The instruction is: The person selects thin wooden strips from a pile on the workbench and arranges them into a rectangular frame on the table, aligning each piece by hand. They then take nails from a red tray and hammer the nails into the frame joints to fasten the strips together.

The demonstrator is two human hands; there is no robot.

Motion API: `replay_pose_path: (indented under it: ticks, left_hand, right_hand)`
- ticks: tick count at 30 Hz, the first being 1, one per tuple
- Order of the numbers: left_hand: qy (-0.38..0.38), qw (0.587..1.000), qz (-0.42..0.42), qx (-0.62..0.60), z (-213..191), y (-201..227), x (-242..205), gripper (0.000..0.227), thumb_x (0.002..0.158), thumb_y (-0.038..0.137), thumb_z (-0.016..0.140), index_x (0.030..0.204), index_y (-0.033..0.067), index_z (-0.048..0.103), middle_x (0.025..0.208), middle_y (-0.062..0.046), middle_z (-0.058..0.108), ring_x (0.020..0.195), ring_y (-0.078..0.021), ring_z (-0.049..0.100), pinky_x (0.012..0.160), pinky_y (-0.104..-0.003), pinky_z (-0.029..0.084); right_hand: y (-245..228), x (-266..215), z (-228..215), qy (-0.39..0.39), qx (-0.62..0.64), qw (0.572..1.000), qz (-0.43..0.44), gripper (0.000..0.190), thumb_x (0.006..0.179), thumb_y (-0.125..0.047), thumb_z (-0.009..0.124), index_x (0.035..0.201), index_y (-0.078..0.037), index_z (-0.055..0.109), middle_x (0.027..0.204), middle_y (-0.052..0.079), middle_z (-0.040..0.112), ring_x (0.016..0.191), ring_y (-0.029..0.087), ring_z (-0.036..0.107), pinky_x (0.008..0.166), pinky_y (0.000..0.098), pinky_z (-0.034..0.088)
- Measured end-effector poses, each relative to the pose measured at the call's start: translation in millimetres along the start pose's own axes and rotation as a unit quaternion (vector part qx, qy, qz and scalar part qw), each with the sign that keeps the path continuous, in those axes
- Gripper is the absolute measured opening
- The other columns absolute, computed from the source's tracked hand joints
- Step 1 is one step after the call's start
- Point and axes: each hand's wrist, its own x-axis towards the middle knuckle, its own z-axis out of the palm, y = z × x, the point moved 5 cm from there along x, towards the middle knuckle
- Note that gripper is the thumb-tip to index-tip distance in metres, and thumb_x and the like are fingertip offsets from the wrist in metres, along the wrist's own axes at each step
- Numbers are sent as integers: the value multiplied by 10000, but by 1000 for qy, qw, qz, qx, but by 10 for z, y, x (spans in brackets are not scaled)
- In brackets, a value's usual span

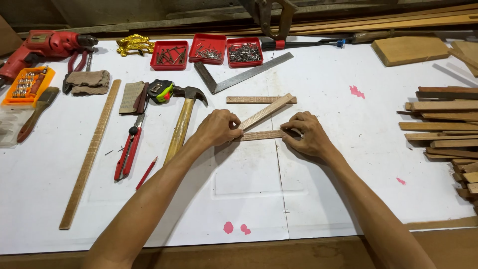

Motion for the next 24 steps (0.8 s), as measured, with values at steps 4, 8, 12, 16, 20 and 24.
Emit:
replay_pose_path:
  ticks: [4,8,12,16,20,24]
  left_hand:
    - [6,1000,5,10,-22,87,-37,283,763,278,811,971,85,814,841,-105,777,702,-211,730,659,-356,596]
    - [-27,999,-31,-5,101,131,-58,319,757,316,817,968,78,805,716,-94,776,567,-179,707,573,-326,574]
    - [-43,998,-48,24,220,152,-43,391,682,346,857,949,64,805,698,-93,759,552,-172,700,546,-295,557]
    - [-57,995,-81,10,170,248,-9,449,833,483,766,975,57,785,679,-127,756,568,-201,693,544,-339,527]
    - [51,998,8,-26,336,230,222,413,830,410,762,1010,38,769,758,-130,748,569,-189,700,530,-360,567]
    - [5,999,-37,24,470,344,308,332,770,311,823,958,39,799,759,-110,762,592,-184,696,578,-338,586]
  right_hand:
    - [469,-32,132,51,131,986,88,341,791,-160,658,1109,-67,741,991,49,636,887,173,617,813,351,592]
    - [493,-27,72,108,130,984,49,413,811,-145,629,1198,-30,713,1121,88,672,1030,216,650,982,380,553]
    - [138,2,28,55,2,998,-43,385,756,-149,732,1121,-30,760,1103,122,695,1039,280,615,967,435,491]
    - [161,-5,2,5,19,1000,9,412,744,-127,709,1137,-16,762,1091,139,682,1045,304,608,990,430,503]
    - [332,-41,-64,-14,263,958,117,494,702,-8,515,1157,52,696,1255,151,648,1201,257,649,1101,370,489]
    - [185,-9,-146,-24,173,982,75,375,789,-9,649,1153,75,678,1316,167,618,1197,268,653,1076,355,532]
